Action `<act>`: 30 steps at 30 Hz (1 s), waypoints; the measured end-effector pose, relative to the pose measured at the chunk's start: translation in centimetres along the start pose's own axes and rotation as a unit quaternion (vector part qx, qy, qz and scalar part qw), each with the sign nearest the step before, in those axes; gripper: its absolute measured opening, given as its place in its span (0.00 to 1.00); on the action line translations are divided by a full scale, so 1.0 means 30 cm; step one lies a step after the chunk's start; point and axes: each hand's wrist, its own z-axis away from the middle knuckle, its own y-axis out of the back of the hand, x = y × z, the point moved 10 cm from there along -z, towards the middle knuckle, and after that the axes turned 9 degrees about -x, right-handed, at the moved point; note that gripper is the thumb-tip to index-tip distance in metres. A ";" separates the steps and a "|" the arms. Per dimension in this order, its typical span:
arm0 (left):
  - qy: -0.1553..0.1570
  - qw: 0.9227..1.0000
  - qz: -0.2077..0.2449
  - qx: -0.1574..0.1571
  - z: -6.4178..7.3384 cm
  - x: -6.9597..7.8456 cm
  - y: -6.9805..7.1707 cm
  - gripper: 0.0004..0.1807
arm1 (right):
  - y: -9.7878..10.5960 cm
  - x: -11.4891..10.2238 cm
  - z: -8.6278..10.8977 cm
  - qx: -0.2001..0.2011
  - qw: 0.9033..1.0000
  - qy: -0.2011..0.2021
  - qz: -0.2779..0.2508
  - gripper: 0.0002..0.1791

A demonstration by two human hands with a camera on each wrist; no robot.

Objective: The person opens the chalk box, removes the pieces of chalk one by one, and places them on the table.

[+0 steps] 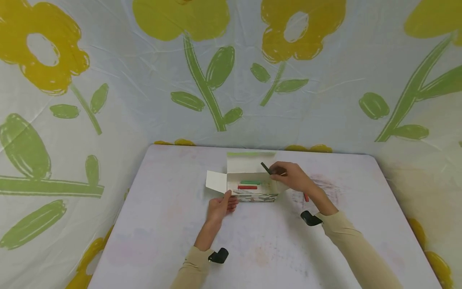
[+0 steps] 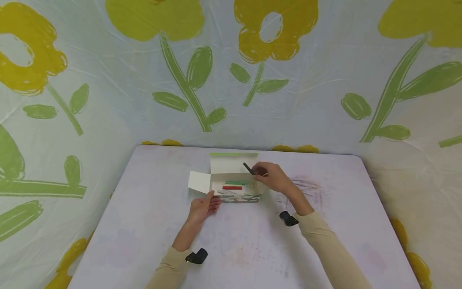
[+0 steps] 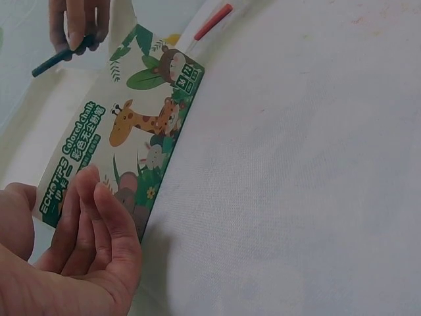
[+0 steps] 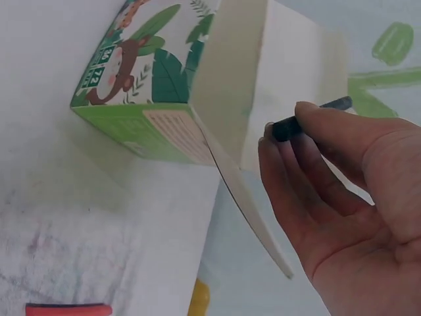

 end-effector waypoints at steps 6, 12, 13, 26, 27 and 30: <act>-0.001 1.000 -0.006 0.008 -0.009 -0.017 0.008 0.29 | 0.070 0.006 0.045 0.020 0.999 -0.024 -0.025 0.15; 0.001 1.000 -0.011 0.012 -0.004 -0.011 0.008 0.30 | 0.132 0.056 0.102 0.037 0.996 -0.067 -0.044 0.18; 0.000 1.000 -0.011 0.012 -0.004 -0.011 0.008 0.30 | 0.140 0.067 0.113 0.040 0.995 -0.074 -0.045 0.19; -0.003 1.000 -0.006 -0.005 0.017 0.032 -0.010 0.28 | 0.200 0.211 0.246 0.068 0.982 -0.144 -0.101 0.27; -0.002 1.000 -0.006 -0.007 0.025 0.044 -0.015 0.27 | 0.200 0.223 0.256 0.070 0.981 -0.148 -0.102 0.27; 0.000 1.000 -0.006 -0.011 0.051 0.080 -0.029 0.26 | 0.198 0.253 0.283 0.074 0.979 -0.159 -0.102 0.28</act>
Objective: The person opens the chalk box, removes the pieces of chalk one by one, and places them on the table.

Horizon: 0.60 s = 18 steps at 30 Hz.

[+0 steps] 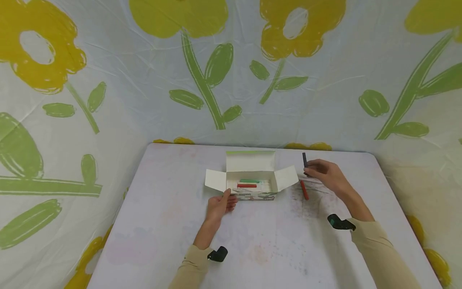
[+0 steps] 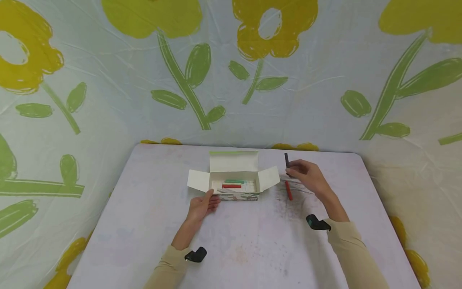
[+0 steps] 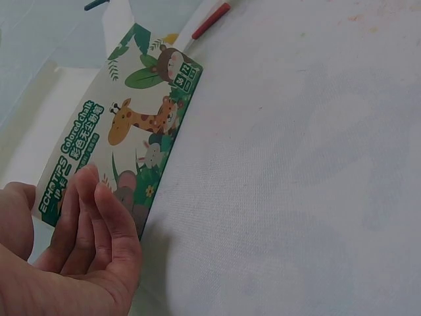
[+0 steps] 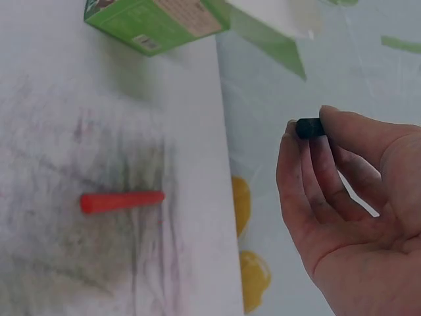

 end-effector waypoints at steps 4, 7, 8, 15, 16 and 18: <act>0.000 1.000 0.001 0.003 0.003 0.002 -0.002 0.26 | 0.008 0.052 0.024 0.008 1.000 -0.013 0.003 0.29; 0.000 1.000 0.002 0.007 0.002 0.000 -0.001 0.26 | 0.007 0.100 0.039 0.012 0.999 -0.032 0.005 0.30; 0.000 1.000 0.004 0.008 0.002 -0.001 0.000 0.26 | 0.005 0.117 0.043 0.013 0.999 -0.041 0.005 0.31; 0.003 1.000 0.003 0.005 0.001 -0.003 -0.001 0.26 | -0.015 0.240 0.065 0.020 0.996 -0.083 0.007 0.35; 0.002 1.000 0.002 0.004 0.001 -0.003 -0.002 0.27 | -0.019 0.257 0.068 0.020 0.996 -0.086 0.006 0.35; 0.002 1.000 0.003 0.004 0.001 -0.002 -0.003 0.27 | -0.028 0.287 0.074 0.020 0.996 -0.089 0.003 0.34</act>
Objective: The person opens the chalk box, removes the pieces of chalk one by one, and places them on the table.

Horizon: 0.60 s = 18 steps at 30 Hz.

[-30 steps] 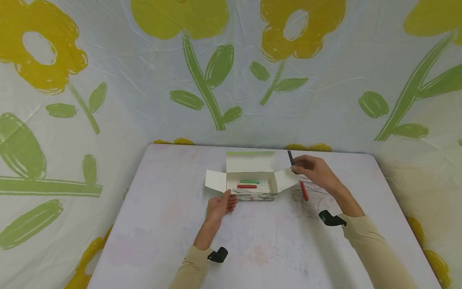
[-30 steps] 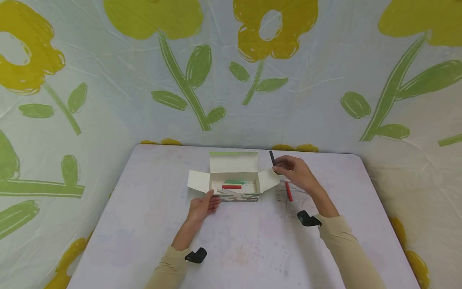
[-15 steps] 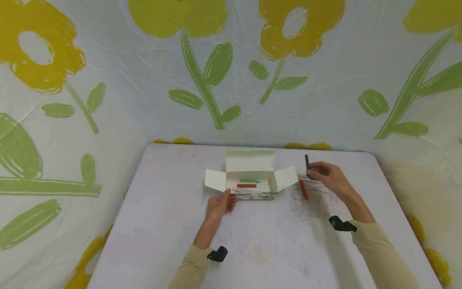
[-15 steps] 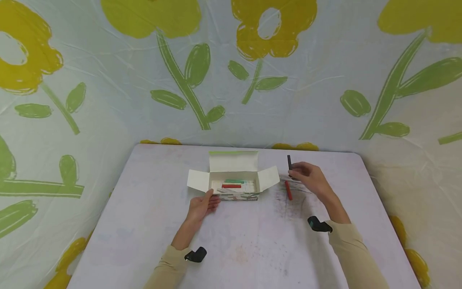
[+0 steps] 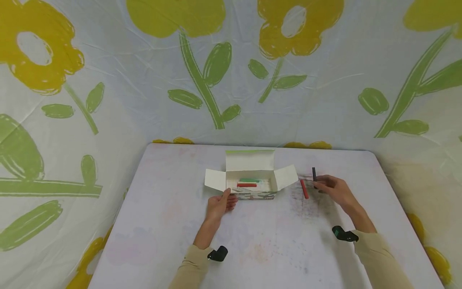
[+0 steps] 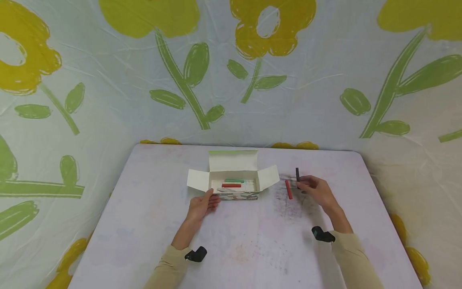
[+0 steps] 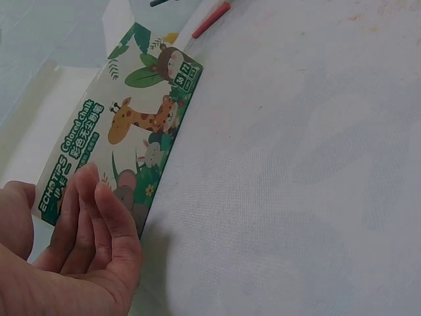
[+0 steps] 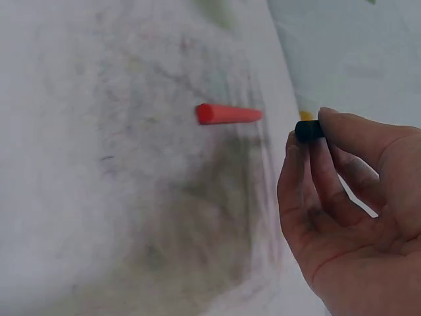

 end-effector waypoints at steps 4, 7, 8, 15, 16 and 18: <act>-0.005 1.000 0.002 0.000 0.005 0.004 -0.003 0.27 | -0.021 0.051 0.002 0.002 1.000 -0.007 -0.004 0.32; -0.011 1.000 -0.001 -0.001 0.008 0.007 -0.005 0.28 | -0.036 0.073 0.004 0.004 1.000 -0.008 0.005 0.29; -0.010 1.000 -0.002 -0.001 0.009 0.008 -0.006 0.28 | -0.040 0.077 0.003 0.005 1.000 -0.009 0.008 0.28; 0.010 1.000 -0.004 -0.001 -0.025 -0.035 0.009 0.27 | -0.054 0.057 -0.005 0.008 0.998 -0.012 0.065 0.24; 0.010 1.000 -0.003 0.000 -0.034 -0.046 0.014 0.28 | -0.055 0.050 -0.006 0.009 0.997 -0.011 0.076 0.23; 0.009 1.000 -0.002 0.003 -0.050 -0.070 0.024 0.29 | -0.057 0.033 -0.008 0.011 0.995 -0.007 0.096 0.22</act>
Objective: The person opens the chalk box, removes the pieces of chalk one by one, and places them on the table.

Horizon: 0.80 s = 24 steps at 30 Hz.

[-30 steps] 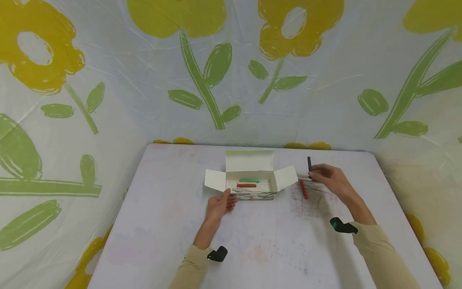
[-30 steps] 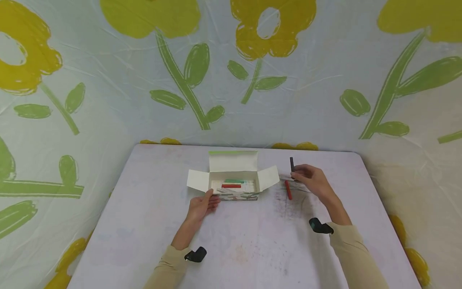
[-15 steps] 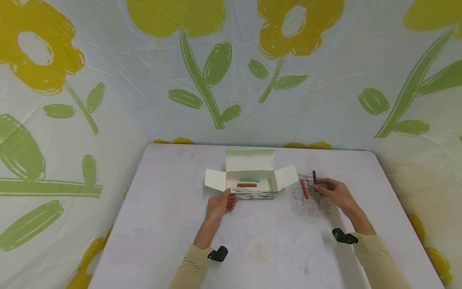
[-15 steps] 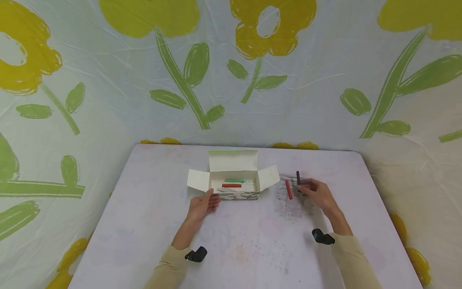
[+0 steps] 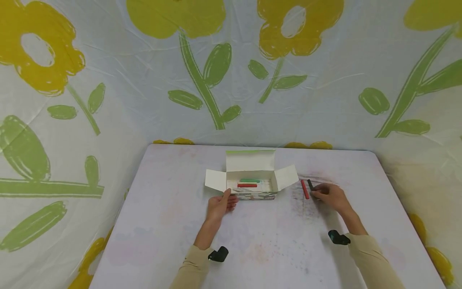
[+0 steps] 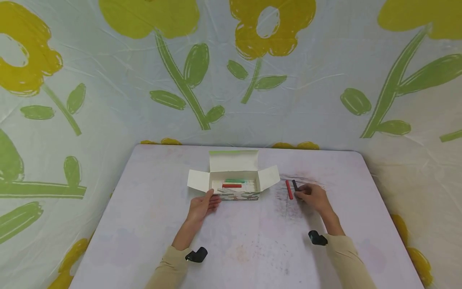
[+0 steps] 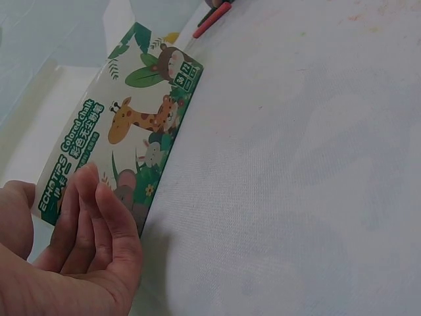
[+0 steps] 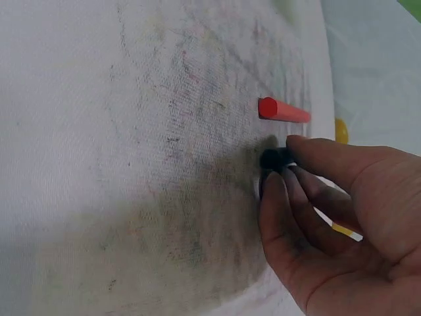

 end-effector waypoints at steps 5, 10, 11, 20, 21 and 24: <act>-0.004 1.000 0.000 0.012 -0.018 -0.030 0.014 0.30 | 0.009 -0.032 0.004 0.012 1.000 0.012 0.016 0.18; -0.007 1.000 0.000 0.021 -0.022 -0.037 0.020 0.29 | 0.035 -0.061 0.004 0.032 0.999 0.030 0.026 0.16; -0.009 1.000 0.000 0.020 -0.023 -0.036 0.021 0.30 | 0.043 -0.067 0.002 0.037 0.998 0.033 0.027 0.16; -0.010 1.000 0.004 0.020 -0.031 -0.041 0.025 0.29 | 0.116 -0.160 -0.002 0.066 0.996 0.056 0.011 0.17; -0.011 1.000 0.004 0.019 -0.031 -0.041 0.024 0.29 | 0.126 -0.175 0.000 0.070 0.996 0.063 0.011 0.18; -0.012 1.000 0.005 0.009 -0.016 -0.015 0.012 0.29 | 0.152 -0.225 0.006 0.081 0.993 0.087 0.009 0.17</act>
